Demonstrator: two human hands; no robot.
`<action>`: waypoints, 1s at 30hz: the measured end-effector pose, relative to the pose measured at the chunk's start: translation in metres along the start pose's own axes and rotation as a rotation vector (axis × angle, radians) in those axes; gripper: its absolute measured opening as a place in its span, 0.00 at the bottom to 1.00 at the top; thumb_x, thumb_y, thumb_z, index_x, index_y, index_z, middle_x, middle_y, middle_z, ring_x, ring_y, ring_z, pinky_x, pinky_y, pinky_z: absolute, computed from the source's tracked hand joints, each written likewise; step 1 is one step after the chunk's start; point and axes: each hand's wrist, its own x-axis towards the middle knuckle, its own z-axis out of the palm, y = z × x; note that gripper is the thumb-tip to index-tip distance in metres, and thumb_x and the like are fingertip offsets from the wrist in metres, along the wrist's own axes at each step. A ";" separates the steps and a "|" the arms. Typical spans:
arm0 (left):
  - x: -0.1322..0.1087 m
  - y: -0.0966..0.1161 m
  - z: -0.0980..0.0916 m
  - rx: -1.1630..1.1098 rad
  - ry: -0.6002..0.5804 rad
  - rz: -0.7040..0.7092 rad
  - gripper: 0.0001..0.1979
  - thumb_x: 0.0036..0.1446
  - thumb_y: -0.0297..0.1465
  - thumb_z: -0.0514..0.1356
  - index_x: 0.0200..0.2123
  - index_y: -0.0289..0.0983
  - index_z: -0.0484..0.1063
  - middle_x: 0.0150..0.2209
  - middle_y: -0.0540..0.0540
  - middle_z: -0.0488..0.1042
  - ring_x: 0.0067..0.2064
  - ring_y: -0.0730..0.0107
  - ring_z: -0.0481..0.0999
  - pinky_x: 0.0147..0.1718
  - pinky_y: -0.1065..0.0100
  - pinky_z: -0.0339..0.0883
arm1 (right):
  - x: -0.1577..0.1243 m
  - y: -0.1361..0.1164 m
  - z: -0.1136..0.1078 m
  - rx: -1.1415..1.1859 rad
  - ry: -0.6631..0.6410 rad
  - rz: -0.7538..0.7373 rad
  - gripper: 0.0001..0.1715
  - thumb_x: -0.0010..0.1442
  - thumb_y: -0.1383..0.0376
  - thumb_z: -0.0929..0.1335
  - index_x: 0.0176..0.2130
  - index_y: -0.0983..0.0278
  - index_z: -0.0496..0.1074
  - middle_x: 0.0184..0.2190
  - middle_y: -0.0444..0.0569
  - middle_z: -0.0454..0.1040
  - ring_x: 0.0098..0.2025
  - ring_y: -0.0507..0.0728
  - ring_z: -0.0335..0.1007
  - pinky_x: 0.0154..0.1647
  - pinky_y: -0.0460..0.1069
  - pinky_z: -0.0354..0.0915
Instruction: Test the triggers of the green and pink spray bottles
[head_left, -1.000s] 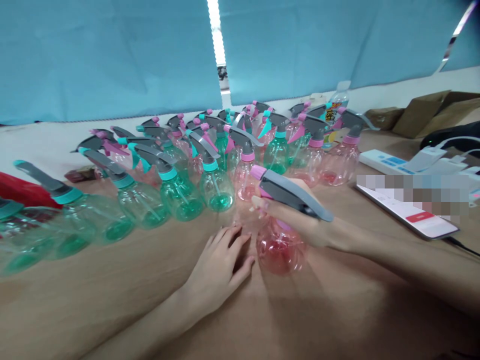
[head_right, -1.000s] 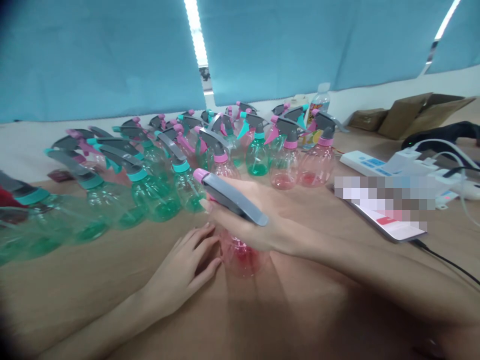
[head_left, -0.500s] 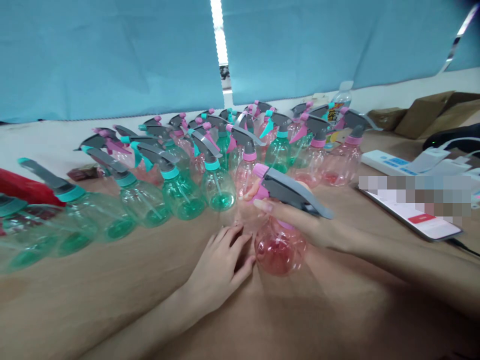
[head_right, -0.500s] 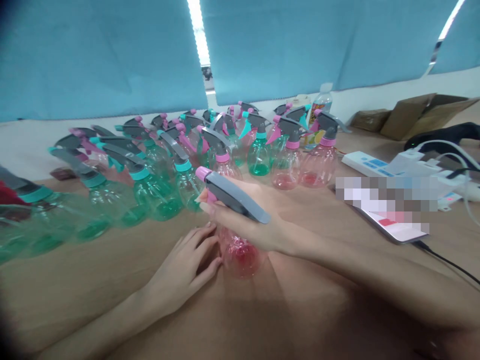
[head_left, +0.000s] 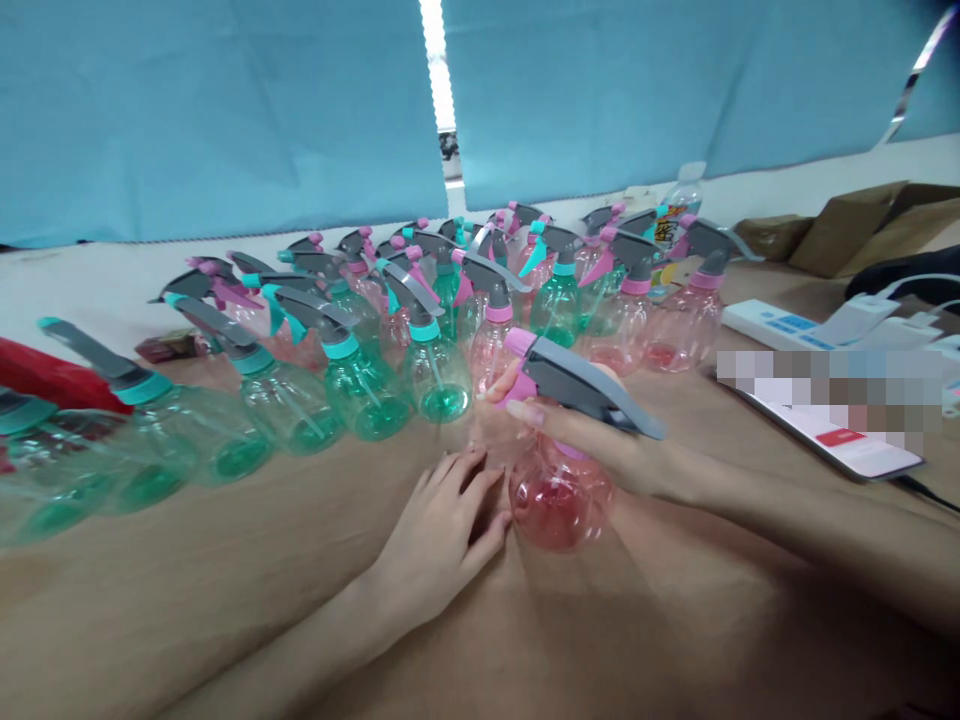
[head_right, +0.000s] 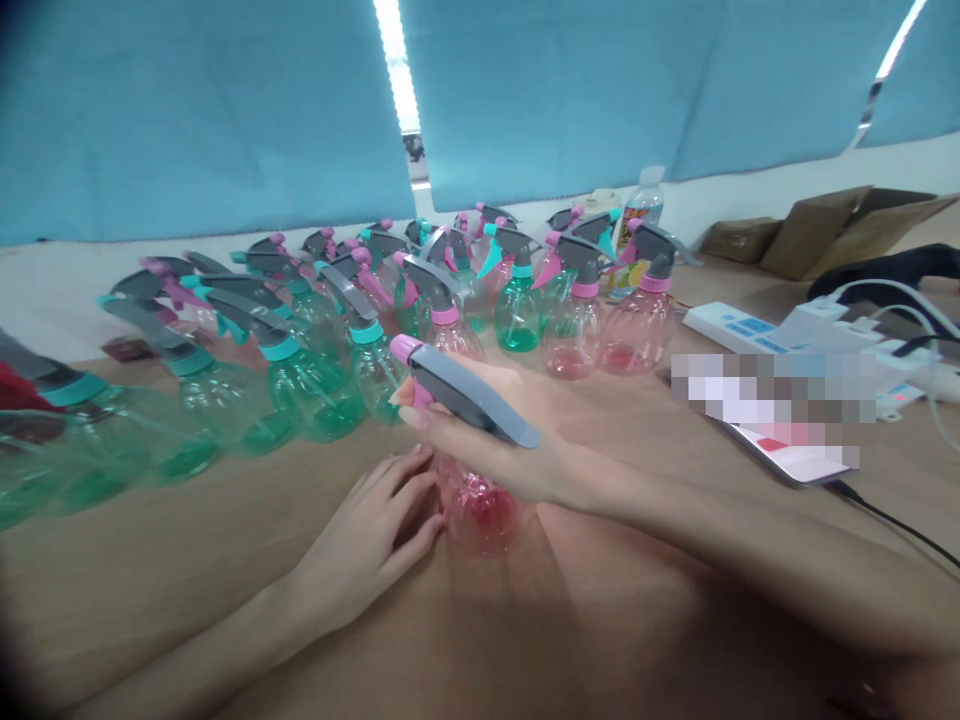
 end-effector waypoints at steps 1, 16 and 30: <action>0.000 0.000 0.000 -0.001 0.004 0.000 0.16 0.63 0.33 0.55 0.52 0.37 0.66 0.57 0.37 0.66 0.59 0.49 0.63 0.54 0.47 0.61 | 0.000 0.000 0.000 -0.003 0.005 0.001 0.11 0.63 0.54 0.65 0.40 0.58 0.69 0.28 0.41 0.66 0.30 0.51 0.63 0.38 0.48 0.64; 0.000 -0.001 0.002 0.011 0.008 0.001 0.15 0.63 0.34 0.54 0.52 0.36 0.67 0.57 0.37 0.66 0.59 0.49 0.63 0.53 0.47 0.61 | 0.000 0.001 0.000 0.010 0.023 0.022 0.11 0.62 0.54 0.65 0.40 0.59 0.70 0.28 0.41 0.68 0.28 0.50 0.62 0.37 0.48 0.65; 0.000 0.000 0.001 0.003 0.006 0.008 0.15 0.63 0.33 0.55 0.52 0.35 0.67 0.57 0.36 0.66 0.59 0.50 0.63 0.54 0.48 0.61 | -0.001 0.001 -0.002 0.063 -0.030 0.036 0.11 0.63 0.55 0.64 0.41 0.58 0.68 0.28 0.41 0.66 0.31 0.51 0.62 0.40 0.49 0.64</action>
